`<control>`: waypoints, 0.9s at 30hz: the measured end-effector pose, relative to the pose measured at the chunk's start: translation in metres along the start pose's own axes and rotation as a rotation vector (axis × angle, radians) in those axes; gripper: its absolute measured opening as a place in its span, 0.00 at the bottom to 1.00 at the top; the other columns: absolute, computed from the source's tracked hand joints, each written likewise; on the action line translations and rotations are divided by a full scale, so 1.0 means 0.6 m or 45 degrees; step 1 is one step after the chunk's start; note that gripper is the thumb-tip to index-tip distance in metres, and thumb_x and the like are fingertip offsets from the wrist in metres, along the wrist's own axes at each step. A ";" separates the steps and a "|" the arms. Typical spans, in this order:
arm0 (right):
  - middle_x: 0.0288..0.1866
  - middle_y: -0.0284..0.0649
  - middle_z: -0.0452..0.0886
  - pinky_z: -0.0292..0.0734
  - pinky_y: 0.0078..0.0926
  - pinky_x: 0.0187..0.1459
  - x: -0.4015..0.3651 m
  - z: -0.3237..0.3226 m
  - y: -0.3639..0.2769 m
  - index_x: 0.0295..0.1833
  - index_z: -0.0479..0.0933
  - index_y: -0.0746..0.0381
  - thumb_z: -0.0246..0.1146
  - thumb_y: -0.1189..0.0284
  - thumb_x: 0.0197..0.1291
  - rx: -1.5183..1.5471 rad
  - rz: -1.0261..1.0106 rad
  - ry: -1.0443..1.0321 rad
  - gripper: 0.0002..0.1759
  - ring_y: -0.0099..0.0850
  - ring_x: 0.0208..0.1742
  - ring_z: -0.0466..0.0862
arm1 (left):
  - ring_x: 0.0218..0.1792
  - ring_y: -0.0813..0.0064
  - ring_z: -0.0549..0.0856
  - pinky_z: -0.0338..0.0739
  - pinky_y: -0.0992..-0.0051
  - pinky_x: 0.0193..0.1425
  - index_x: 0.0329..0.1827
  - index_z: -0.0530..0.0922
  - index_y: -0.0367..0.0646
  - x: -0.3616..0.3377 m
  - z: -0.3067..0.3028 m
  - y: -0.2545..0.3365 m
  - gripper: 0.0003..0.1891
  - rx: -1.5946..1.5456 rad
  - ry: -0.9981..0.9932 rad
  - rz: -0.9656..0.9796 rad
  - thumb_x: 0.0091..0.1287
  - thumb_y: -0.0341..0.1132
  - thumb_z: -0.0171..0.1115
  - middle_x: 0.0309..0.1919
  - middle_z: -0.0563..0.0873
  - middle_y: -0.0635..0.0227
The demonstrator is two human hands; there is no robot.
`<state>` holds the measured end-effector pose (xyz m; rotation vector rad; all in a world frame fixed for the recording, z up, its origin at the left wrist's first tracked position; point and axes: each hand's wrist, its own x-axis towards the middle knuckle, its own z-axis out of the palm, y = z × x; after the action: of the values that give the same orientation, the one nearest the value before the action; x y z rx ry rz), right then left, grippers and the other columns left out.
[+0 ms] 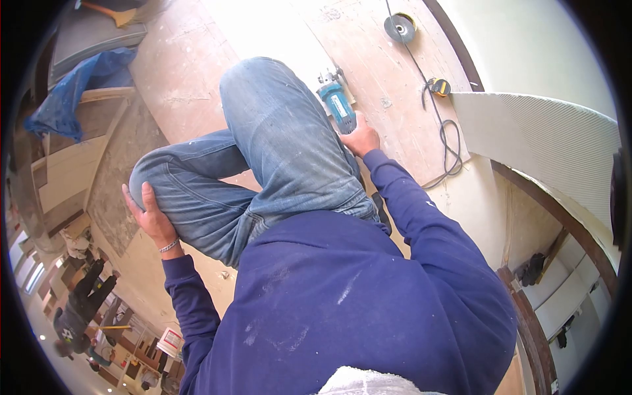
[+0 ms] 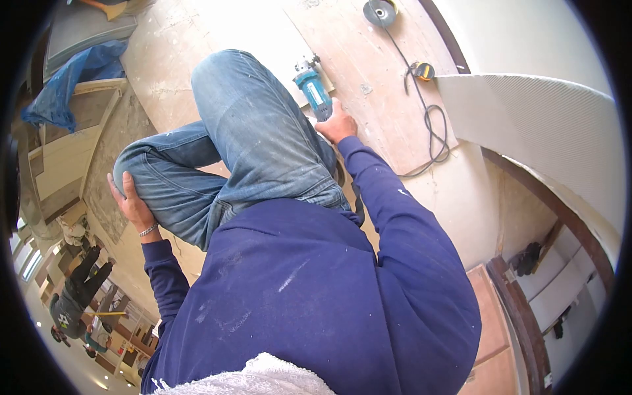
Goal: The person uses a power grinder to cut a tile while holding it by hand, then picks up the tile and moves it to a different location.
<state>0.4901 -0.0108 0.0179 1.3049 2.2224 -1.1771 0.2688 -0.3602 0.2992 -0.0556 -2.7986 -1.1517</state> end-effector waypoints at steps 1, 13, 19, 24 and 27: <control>0.49 0.58 0.86 0.79 0.49 0.56 0.004 0.000 -0.004 0.72 0.64 0.56 0.70 0.54 0.43 0.000 -0.001 -0.003 0.48 0.56 0.53 0.86 | 0.76 0.60 0.67 0.56 0.67 0.80 0.79 0.60 0.28 -0.001 -0.001 0.002 0.42 0.003 0.001 -0.001 0.75 0.53 0.61 0.77 0.66 0.48; 0.51 0.59 0.86 0.80 0.47 0.57 0.016 0.000 -0.018 0.73 0.63 0.59 0.71 0.53 0.42 -0.001 -0.018 -0.009 0.51 0.56 0.54 0.86 | 0.76 0.61 0.67 0.57 0.67 0.80 0.79 0.60 0.28 -0.001 0.002 0.006 0.42 -0.009 0.001 -0.015 0.75 0.53 0.61 0.77 0.67 0.48; 0.51 0.59 0.86 0.80 0.47 0.57 0.019 -0.001 -0.007 0.74 0.63 0.57 0.71 0.53 0.43 -0.009 -0.046 -0.025 0.50 0.56 0.54 0.86 | 0.75 0.61 0.68 0.57 0.67 0.80 0.79 0.60 0.28 -0.003 0.000 0.009 0.42 0.048 0.015 0.007 0.75 0.52 0.61 0.77 0.67 0.48; 0.52 0.59 0.86 0.80 0.48 0.57 0.018 0.004 -0.001 0.73 0.63 0.57 0.71 0.53 0.43 0.009 -0.020 -0.043 0.50 0.56 0.54 0.86 | 0.76 0.61 0.67 0.56 0.67 0.80 0.79 0.60 0.28 -0.004 0.001 0.008 0.42 -0.001 0.006 -0.002 0.75 0.53 0.61 0.77 0.67 0.48; 0.52 0.59 0.85 0.80 0.48 0.58 0.015 0.006 0.003 0.73 0.63 0.57 0.71 0.53 0.43 -0.014 -0.053 -0.019 0.50 0.56 0.55 0.86 | 0.76 0.60 0.67 0.56 0.67 0.80 0.79 0.60 0.27 -0.003 0.001 0.012 0.42 0.056 0.020 0.013 0.75 0.53 0.61 0.77 0.67 0.48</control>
<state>0.4861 -0.0079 0.0094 1.2475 2.2519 -1.1840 0.2710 -0.3546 0.3036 -0.0566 -2.8047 -1.0835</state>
